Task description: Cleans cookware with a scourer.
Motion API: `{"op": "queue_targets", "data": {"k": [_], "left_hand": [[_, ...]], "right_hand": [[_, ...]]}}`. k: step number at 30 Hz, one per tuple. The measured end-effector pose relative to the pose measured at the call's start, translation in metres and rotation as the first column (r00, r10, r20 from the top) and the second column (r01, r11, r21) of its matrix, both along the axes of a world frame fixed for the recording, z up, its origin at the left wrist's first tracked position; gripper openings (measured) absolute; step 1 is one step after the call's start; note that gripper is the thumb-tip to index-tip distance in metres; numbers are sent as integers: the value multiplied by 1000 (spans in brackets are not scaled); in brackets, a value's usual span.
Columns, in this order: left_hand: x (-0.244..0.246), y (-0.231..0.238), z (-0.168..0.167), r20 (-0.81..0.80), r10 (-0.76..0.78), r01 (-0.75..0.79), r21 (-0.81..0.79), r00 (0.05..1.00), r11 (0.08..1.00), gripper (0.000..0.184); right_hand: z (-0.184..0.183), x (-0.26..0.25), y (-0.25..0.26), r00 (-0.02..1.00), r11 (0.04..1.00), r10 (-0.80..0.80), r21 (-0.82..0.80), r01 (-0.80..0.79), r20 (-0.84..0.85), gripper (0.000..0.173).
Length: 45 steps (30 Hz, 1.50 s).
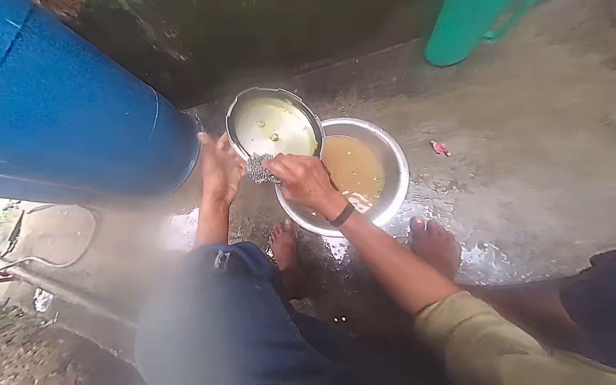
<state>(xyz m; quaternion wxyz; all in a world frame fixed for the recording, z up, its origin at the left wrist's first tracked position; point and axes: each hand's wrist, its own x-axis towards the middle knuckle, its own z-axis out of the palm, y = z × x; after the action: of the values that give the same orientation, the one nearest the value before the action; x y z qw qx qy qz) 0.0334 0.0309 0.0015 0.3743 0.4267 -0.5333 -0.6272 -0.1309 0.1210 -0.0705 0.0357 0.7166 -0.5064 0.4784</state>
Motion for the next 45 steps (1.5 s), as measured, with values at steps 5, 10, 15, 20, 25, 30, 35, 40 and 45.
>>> {"op": "queue_targets", "data": {"k": [5, 10, 15, 20, 25, 30, 35, 40, 45], "left_hand": [[-12, 3, -44, 80, 232, -239, 100, 969, 966, 48], [7, 3, -64, 155, 243, -236, -62, 958, 970, 56], [19, 2, -66, 211, 203, -166, -181, 956, 969, 72], [12, 9, -78, 249, 227, -224, -41, 942, 974, 57], [8, 10, -95, 351, 139, -140, -24, 926, 990, 59], [2, 8, -107, 407, 99, -97, -26, 908, 995, 63], [-9, 5, -128, 433, 53, -70, 23, 900, 997, 64], [-16, 7, -149, 440, -8, 6, 6, 898, 1000, 66], [-21, 6, -164, 480, -14, -11, 50, 877, 999, 61]], "right_hand": [[-27, 31, 11, 1000, 985, 23, 170, -26, 17, 44], [-43, 12, 14, 963, 879, 137, 420, -226, 231, 38], [-64, -62, -2, 817, 686, -521, 691, 228, 248, 61], [-160, -129, 21, 671, 375, -734, 886, 273, 104, 64], [-171, -137, 23, 693, 375, -714, 892, 253, 103, 58], [-180, -136, -1, 842, 510, -535, 769, 386, -68, 52], [-223, -126, -5, 953, 495, -219, 818, 292, -208, 49], [-221, -123, -6, 879, 497, -464, 788, 364, -113, 44], [-213, -112, -20, 698, 273, -707, 954, 126, 110, 44]]}}
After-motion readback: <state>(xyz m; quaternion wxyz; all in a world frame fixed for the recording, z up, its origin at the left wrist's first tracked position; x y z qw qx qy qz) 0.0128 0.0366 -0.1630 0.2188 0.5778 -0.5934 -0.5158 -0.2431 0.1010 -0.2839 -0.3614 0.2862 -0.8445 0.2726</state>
